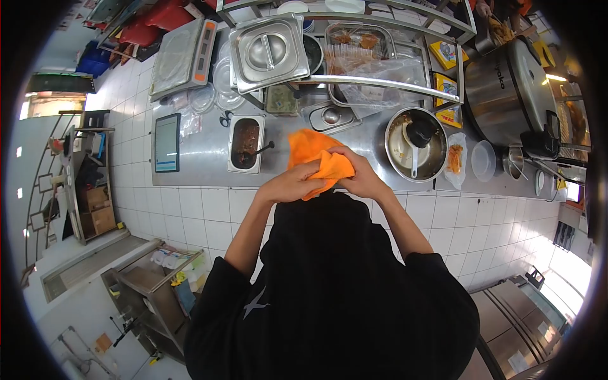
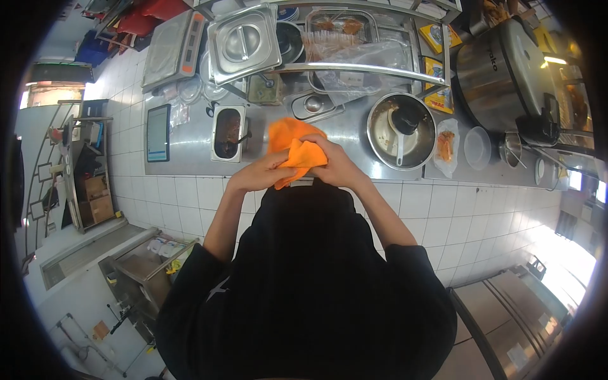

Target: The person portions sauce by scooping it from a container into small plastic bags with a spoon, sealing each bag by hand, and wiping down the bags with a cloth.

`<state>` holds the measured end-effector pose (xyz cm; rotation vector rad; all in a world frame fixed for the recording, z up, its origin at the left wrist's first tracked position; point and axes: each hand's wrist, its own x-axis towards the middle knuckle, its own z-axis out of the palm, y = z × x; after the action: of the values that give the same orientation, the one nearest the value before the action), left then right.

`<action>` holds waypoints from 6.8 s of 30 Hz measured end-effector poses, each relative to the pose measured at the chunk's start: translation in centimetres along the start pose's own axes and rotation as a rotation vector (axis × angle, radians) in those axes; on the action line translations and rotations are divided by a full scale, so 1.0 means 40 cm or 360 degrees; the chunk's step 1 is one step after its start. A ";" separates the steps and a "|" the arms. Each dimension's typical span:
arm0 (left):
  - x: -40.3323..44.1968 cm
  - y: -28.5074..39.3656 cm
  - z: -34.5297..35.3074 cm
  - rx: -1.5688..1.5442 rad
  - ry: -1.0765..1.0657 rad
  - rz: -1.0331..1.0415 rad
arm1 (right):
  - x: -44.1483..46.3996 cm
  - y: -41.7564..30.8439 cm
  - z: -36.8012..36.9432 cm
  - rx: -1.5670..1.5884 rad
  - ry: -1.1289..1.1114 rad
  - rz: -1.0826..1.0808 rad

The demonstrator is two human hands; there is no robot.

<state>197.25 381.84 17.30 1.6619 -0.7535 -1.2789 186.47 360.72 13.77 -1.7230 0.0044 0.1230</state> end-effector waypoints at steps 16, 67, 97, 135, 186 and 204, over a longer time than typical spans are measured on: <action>0.047 0.006 0.046 0.0440 0.0417 0.0386 | -0.044 -0.004 0.055 0.0207 0.0248 -0.0196; 0.217 -0.070 0.113 -0.0157 0.0574 0.0643 | -0.008 0.073 -0.015 -0.0626 0.0688 -0.0168; -0.176 -0.657 -0.806 0.1494 0.1782 -0.0525 | 0.218 -0.163 0.316 -0.1431 0.1079 0.0470; -0.572 -0.740 -1.066 0.0463 0.1590 0.0540 | 0.529 -0.197 0.785 -0.0021 -0.0090 0.0123; -0.360 -0.670 -0.892 0.1018 0.2113 -0.0538 | 0.459 -0.211 0.697 -0.0117 -0.0026 0.0350; -0.539 -0.301 -0.596 -0.0023 0.0539 0.0225 | 0.469 -0.236 0.653 -0.0386 -0.0026 0.0268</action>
<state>213.34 412.17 17.43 1.7226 -0.6398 -0.8727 203.72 389.22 17.56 -1.9626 0.1269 0.2714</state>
